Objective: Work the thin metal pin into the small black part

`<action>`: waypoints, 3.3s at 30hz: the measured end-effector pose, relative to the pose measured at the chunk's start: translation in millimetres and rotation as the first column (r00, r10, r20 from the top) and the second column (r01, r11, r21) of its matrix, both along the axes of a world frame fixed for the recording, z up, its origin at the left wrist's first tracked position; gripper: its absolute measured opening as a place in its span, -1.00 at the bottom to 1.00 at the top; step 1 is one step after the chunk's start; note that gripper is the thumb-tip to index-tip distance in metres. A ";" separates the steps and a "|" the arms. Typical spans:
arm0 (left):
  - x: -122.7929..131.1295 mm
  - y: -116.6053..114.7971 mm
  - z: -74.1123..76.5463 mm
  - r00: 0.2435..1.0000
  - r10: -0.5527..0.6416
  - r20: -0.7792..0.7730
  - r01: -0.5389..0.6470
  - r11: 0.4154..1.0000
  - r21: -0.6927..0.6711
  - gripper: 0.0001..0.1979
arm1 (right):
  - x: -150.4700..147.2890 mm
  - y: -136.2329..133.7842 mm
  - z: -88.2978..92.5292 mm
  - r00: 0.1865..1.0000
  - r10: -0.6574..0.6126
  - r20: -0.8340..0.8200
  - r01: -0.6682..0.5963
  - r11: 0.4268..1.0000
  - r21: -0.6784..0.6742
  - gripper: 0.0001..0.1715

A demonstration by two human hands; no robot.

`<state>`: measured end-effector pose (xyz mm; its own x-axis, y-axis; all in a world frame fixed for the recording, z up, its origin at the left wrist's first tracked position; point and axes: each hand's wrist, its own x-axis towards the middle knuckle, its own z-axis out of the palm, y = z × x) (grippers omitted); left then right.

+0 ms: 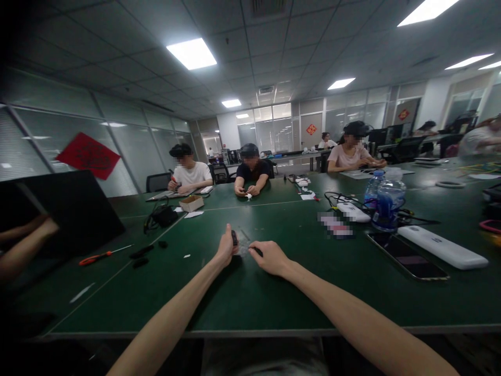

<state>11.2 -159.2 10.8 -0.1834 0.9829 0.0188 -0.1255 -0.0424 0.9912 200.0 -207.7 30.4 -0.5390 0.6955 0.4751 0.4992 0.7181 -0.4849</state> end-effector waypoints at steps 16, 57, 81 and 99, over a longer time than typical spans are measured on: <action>-2.6 -7.6 1.3 0.784 0.065 -0.617 0.086 0.974 0.211 -0.28 | 7.3 1.6 1.2 0.988 0.031 0.148 -0.032 1.000 0.000 -0.62; -7.0 0.6 9.4 0.943 0.036 -0.330 -0.028 0.999 0.028 -0.38 | 0.0 2.2 -3.2 0.998 -0.063 0.022 0.064 0.996 -0.054 -0.60; -14.1 12.9 -7.2 0.941 -0.162 -0.297 0.197 0.976 0.092 -0.39 | 2.8 0.6 -0.5 0.996 -0.005 0.093 0.006 1.000 -0.015 -0.60; -13.2 12.7 -10.1 0.793 -0.005 -0.609 0.147 0.972 0.183 -0.36 | 8.1 2.6 -3.5 0.976 -0.001 0.218 -0.003 1.000 0.020 -0.56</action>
<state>-2.0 -146.6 0.7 0.0098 0.9519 0.3064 0.4801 -0.2732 0.8336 208.1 -205.0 26.9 -0.6319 0.6866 0.3596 0.5907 0.7270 -0.3500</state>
